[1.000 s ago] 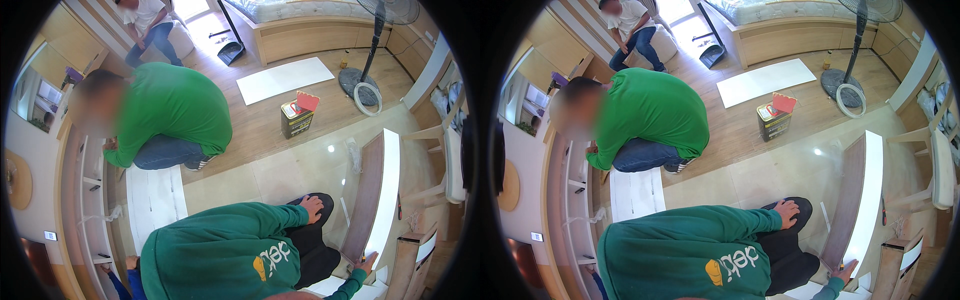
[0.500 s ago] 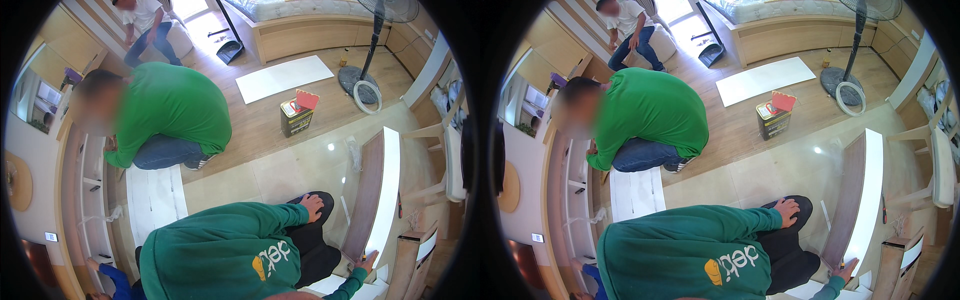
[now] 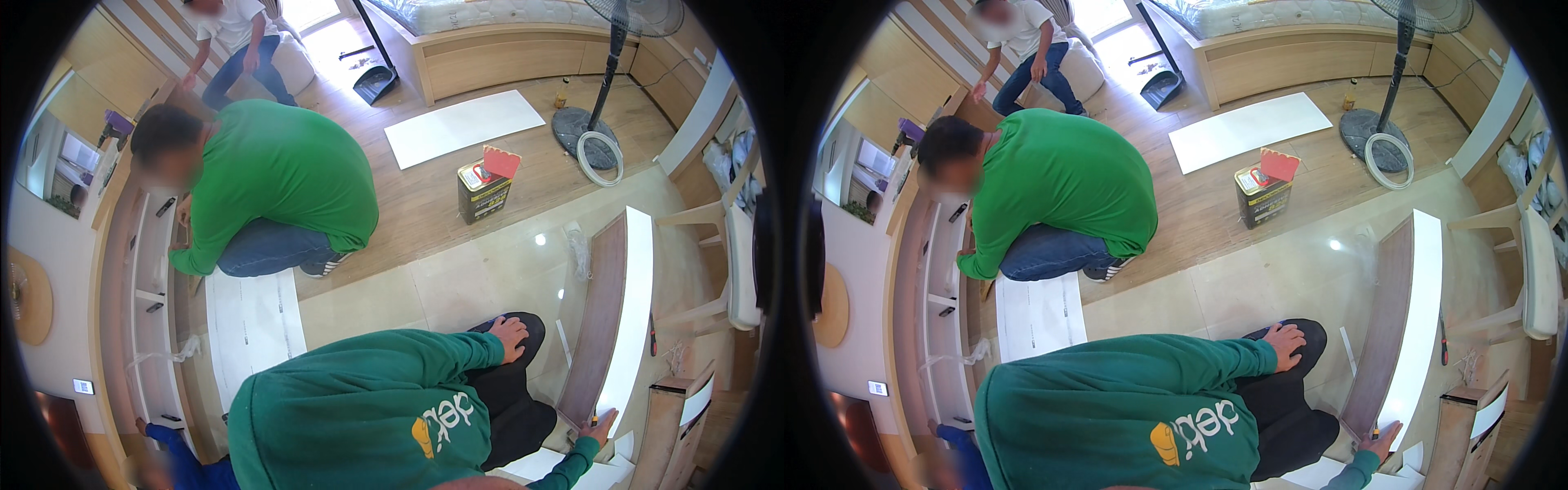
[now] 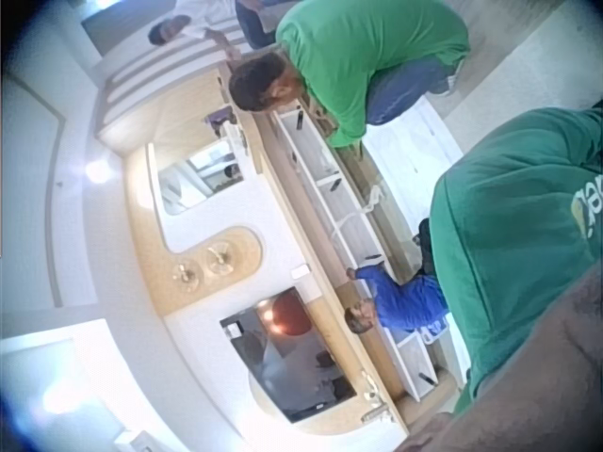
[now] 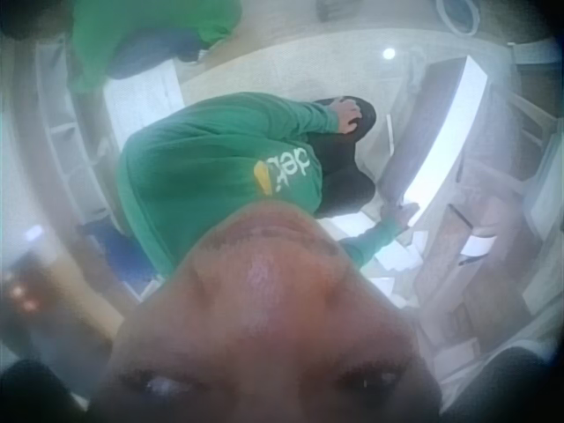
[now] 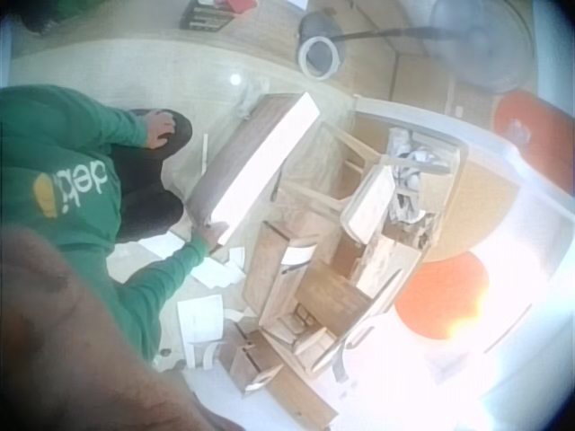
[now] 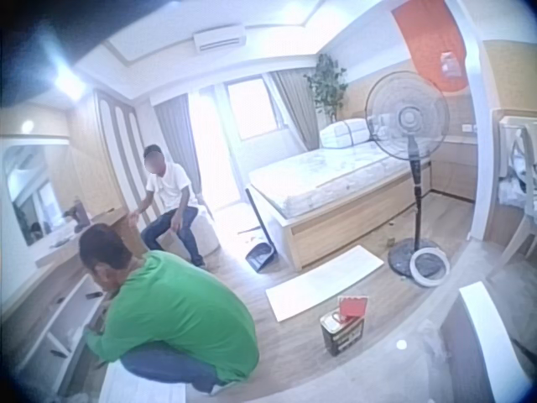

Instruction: The person kneels on the floor and uses a utility knife to trim white laminate panels, aligning them with other pieces. They repeatedly cut and adjust the panels while other workers assemble nearby.

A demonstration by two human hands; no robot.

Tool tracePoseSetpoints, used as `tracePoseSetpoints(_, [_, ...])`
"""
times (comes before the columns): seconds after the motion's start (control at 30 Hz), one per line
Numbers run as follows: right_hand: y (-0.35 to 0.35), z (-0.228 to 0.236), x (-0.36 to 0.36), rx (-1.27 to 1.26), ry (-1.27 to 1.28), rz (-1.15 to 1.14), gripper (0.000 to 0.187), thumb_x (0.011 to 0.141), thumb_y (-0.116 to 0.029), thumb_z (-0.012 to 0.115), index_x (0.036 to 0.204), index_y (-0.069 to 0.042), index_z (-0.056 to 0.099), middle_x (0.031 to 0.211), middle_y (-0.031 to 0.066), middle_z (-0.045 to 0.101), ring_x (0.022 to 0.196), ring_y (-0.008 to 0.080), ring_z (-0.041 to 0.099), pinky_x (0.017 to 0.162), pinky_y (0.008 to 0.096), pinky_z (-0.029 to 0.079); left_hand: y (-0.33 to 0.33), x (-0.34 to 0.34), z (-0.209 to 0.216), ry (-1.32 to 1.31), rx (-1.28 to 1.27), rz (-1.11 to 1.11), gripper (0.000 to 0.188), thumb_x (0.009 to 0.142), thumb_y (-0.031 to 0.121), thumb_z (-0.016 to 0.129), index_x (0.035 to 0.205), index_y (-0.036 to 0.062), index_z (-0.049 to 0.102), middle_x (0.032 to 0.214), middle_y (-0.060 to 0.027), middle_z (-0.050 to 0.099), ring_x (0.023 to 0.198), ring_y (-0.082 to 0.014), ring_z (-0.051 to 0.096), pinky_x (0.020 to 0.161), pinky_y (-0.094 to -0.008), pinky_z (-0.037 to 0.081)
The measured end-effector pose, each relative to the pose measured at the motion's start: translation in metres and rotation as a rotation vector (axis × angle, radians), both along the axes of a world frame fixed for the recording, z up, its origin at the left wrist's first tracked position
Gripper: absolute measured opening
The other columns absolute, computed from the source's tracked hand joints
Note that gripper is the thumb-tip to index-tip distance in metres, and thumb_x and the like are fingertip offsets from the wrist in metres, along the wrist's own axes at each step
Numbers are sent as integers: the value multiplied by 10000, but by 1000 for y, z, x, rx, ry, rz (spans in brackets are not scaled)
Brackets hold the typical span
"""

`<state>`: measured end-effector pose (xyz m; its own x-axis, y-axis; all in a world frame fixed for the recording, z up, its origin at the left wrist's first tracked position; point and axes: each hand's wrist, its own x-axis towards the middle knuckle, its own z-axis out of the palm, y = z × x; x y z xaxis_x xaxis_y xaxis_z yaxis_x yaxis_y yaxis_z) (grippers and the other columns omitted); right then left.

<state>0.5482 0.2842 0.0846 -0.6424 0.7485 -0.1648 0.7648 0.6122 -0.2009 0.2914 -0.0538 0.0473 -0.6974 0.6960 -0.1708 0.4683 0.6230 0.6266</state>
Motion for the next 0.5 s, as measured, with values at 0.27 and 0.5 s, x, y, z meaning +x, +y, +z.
tracePoseSetpoints(0.27, [-16, 11, -5, -21, -6, 5, 988, 616, 0, 760, 1457, -24, 242, 1534, 139, 227, 1401, 265, 270, 1149, 307, 242, -8, 5, -2, 13, -24, 23, 445, 819, 344, 592, 1200, 114, 574, 1307, -79, 481, 1317, -279, 332, 1040, -552, 266])
tracePoseSetpoints(0.5, [-1, -14, 14, -1, 64, 83, 862, 705, -87, 692, 1437, 43, 256, 1503, 215, 267, 1414, 309, 227, 1164, 334, 184, -5, -6, -14, 79, 114, -6, 402, 773, 326, 601, 1107, 103, 599, 1222, -99, 529, 1219, -298, 421, 992, -574, 320])
